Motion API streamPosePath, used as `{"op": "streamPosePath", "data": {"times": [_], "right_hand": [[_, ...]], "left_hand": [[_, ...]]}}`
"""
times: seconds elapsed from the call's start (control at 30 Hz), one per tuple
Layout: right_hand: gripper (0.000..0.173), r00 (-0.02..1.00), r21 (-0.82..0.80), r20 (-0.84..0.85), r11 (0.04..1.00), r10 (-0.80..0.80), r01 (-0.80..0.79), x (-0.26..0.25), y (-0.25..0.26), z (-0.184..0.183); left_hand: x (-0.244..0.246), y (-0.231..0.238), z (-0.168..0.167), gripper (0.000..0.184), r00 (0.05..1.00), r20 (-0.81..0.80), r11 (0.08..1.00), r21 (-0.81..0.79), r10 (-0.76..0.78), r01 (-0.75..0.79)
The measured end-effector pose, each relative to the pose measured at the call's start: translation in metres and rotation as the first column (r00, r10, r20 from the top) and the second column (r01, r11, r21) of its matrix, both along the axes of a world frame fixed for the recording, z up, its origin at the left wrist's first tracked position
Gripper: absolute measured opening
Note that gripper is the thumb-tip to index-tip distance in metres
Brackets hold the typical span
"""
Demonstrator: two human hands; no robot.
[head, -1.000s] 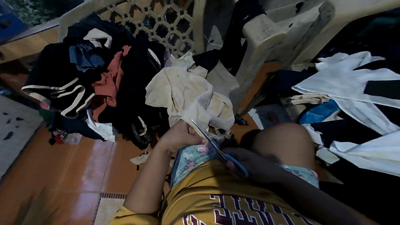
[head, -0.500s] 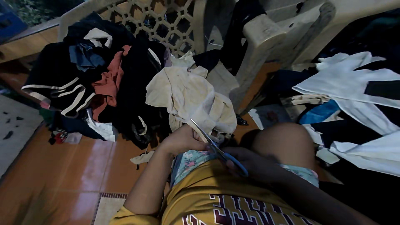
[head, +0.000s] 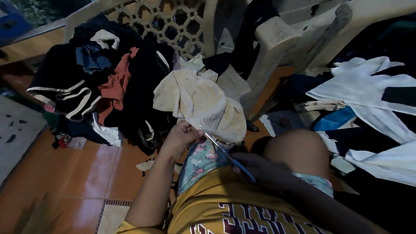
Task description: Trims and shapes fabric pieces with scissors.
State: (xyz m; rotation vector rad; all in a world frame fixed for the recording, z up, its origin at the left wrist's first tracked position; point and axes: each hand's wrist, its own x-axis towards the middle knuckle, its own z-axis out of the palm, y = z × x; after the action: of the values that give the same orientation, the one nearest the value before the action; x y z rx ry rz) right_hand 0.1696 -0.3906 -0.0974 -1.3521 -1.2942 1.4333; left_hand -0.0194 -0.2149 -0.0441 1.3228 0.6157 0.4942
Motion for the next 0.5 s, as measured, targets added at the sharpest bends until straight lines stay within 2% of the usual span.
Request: {"op": "streamPosePath", "data": {"times": [0.1, 0.23, 0.4, 0.5], "right_hand": [[0.027, 1.0, -0.028, -0.003, 1.0, -0.005, 0.005, 0.0, 0.0, 0.002], [0.033, 0.999, -0.055, -0.041, 0.998, 0.01, -0.012, 0.0, 0.002, 0.005], [0.052, 0.996, -0.055, -0.017, 0.995, 0.082, -0.083, 0.003, 0.012, 0.009], [0.05, 0.996, -0.037, -0.01, 0.996, 0.083, -0.084, 0.002, 0.014, 0.01]], "left_hand": [[0.001, 0.0, -0.002, 0.02, 1.0, 0.012, 1.0, 0.021, -0.009, 0.009], [-0.001, 0.002, -0.005, 0.03, 0.994, 0.052, 0.995, 0.035, -0.094, 0.092], [-0.005, 0.003, -0.006, 0.039, 0.992, 0.057, 0.992, 0.056, -0.117, 0.114], [-0.006, 0.004, -0.004, 0.04, 0.994, 0.031, 0.993, 0.068, -0.101, 0.099]]}}
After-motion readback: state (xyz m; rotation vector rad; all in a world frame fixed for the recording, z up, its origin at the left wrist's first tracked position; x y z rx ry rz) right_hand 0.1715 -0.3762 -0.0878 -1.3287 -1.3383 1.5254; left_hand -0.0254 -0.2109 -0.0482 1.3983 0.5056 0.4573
